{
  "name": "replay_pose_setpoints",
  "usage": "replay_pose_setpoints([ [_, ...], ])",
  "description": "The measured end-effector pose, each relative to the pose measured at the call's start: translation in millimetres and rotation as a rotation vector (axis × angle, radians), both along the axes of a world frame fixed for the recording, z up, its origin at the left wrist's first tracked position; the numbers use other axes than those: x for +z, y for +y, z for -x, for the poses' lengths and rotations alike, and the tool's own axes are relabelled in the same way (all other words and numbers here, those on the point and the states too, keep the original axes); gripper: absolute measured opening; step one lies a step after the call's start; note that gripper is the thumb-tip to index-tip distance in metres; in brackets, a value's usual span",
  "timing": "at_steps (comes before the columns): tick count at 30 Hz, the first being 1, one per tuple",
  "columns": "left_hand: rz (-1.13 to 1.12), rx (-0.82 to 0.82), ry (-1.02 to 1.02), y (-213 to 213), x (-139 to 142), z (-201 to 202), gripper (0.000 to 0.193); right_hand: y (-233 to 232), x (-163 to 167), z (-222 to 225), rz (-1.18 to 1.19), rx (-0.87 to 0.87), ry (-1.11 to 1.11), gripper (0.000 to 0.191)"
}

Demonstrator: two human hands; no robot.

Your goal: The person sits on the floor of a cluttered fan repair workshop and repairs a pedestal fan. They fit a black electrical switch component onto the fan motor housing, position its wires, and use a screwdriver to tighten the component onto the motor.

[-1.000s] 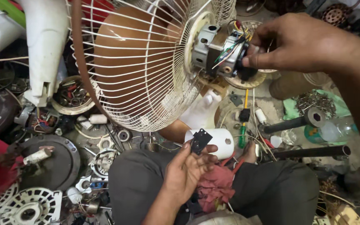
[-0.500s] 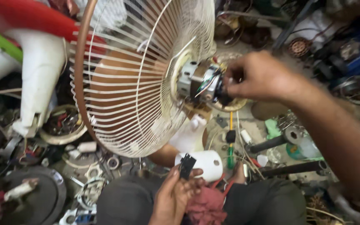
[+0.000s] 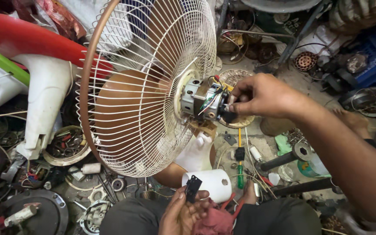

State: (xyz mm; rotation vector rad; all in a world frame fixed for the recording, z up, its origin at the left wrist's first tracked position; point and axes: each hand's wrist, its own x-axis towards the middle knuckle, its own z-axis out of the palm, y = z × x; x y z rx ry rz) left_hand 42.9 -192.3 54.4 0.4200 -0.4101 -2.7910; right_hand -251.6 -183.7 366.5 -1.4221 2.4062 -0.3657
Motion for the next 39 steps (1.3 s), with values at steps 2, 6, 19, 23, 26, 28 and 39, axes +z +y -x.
replay_pose_setpoints([
  [2, 0.018, 0.018, 0.007, 0, 9, 2, 0.044, 1, 2, 0, 0.024, 0.018, -0.109, 0.028],
  [6, 0.169, 0.085, -0.034, -3, 36, 8, 0.039, 0, 5, -3, -0.024, -0.049, -0.137, 0.029],
  [19, 0.776, 0.354, -0.036, -36, 142, 15, 0.034, 7, 3, 4, -0.050, -0.147, -0.237, 0.033],
  [23, 1.161, 0.537, -0.233, -45, 188, 30, 0.039, 31, -4, 12, 0.256, -0.083, -0.562, 0.042],
  [26, 1.624, 0.779, -0.215, -57, 221, 62, 0.038, 49, -13, 8, 0.514, -0.032, -0.482, 0.040],
  [28, 1.833, 0.875, -0.168, -63, 237, 91, 0.040, 56, -18, 6, 0.617, 0.063, -0.519, 0.046],
  [39, 2.055, 0.757, -0.331, -63, 246, 148, 0.038, 60, -46, 28, 0.661, 0.047, -0.484, 0.040],
])
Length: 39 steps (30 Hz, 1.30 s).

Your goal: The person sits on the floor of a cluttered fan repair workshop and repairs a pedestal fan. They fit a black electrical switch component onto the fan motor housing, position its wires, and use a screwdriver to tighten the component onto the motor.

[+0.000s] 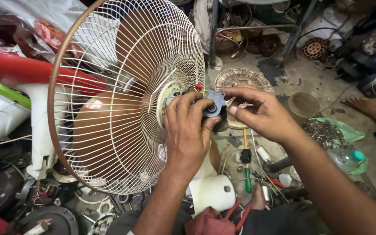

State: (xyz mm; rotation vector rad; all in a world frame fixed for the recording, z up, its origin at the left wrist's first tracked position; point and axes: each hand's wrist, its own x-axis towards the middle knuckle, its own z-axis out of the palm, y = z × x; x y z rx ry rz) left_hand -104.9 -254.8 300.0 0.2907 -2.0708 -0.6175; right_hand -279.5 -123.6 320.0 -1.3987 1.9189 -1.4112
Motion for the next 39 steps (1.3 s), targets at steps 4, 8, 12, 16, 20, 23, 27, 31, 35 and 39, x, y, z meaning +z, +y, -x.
replay_pose_setpoints([
  [4, 0.006, 0.025, -0.032, 1, 0, 4, 0.036, 1, -13, 0, 0.024, -0.021, 0.008, 0.037],
  [8, 0.007, 0.015, -0.097, -3, 7, 4, 0.036, 0, -15, -4, 0.036, -0.013, -0.168, 0.052],
  [12, 0.003, -0.032, -0.153, -8, 11, 0, 0.036, -2, -12, -7, 0.053, 0.002, -0.009, 0.035],
  [16, 0.032, -0.018, -0.091, -5, 6, -3, 0.041, -3, -11, -9, 0.071, -0.014, -0.045, 0.033],
  [20, -0.020, 0.135, -0.028, 7, -6, -3, 0.032, -5, -10, -6, 0.076, -0.017, 0.018, 0.032],
  [23, -0.026, 0.155, -0.019, 11, -13, 0, 0.029, -5, -7, -1, 0.083, 0.029, 0.039, 0.033],
  [27, -0.060, 0.131, -0.006, 8, -18, 3, 0.033, -6, -6, 6, 0.041, 0.050, 0.051, 0.033],
  [31, -0.048, 0.114, -0.026, 6, -17, 2, 0.032, -8, -8, 13, 0.010, 0.092, 0.179, 0.035],
  [35, -0.020, 0.142, -0.052, 6, -15, 6, 0.029, -10, -13, 19, -0.003, 0.131, 0.181, 0.032],
  [39, -0.071, 0.160, -0.065, 12, -14, 7, 0.027, -9, -17, 21, -0.004, 0.131, 0.039, 0.034],
])
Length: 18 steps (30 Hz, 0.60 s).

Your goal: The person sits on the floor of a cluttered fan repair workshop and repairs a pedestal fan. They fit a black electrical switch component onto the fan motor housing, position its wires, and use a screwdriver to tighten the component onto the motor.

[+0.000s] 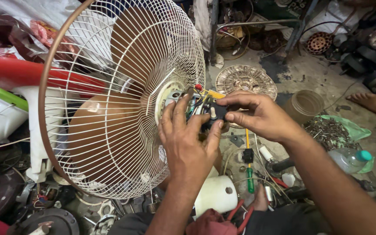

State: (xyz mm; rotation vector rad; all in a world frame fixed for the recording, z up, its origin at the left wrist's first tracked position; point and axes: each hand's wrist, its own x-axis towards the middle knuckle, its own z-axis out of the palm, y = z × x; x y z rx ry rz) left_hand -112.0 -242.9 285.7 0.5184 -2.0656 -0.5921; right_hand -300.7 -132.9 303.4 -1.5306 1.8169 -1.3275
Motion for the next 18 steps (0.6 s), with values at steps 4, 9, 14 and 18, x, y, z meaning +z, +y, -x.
replay_pose_setpoints([
  [4, -0.009, 0.052, -0.005, 7, -1, -2, 0.028, 1, -1, -3, -0.010, -0.017, -0.040, 0.035],
  [9, 0.039, 0.081, 0.058, 13, -12, -2, 0.028, 6, -6, -9, -0.027, -0.101, -0.056, 0.037],
  [14, 0.198, 0.131, 0.062, 24, -34, -3, 0.026, 13, -15, -14, 0.030, -0.103, -0.005, 0.036],
  [18, 0.383, 0.161, -0.023, 31, -44, 3, 0.031, 15, -15, -11, 0.041, -0.047, -0.060, 0.033],
])
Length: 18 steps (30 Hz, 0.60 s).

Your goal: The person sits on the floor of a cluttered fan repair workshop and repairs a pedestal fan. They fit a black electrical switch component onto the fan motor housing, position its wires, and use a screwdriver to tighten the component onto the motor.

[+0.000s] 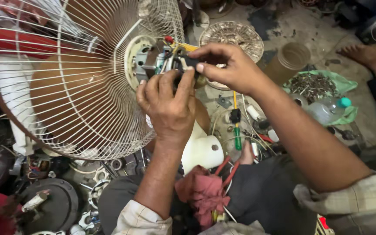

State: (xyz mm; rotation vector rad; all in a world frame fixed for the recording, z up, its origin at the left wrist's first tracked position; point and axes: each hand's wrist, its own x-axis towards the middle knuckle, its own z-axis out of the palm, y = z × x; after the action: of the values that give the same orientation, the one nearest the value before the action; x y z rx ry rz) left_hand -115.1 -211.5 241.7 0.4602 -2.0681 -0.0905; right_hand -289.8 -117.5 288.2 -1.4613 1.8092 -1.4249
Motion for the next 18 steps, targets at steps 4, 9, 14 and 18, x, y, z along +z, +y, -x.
replay_pose_setpoints([
  [4, 0.110, 0.082, -0.077, 8, -6, 5, 0.040, 0, 0, 2, -0.002, 0.012, -0.095, 0.032],
  [9, 0.158, 0.109, -0.087, 4, -14, 11, 0.038, 2, -13, 5, 0.069, 0.019, -0.050, 0.033],
  [14, 0.173, 0.098, -0.103, 0, -19, 17, 0.034, 6, -25, 9, 0.197, 0.000, 0.166, 0.032],
  [18, 0.153, 0.115, -0.132, 3, -20, 21, 0.034, 21, -45, 33, 0.203, -0.116, 0.277, 0.030],
])
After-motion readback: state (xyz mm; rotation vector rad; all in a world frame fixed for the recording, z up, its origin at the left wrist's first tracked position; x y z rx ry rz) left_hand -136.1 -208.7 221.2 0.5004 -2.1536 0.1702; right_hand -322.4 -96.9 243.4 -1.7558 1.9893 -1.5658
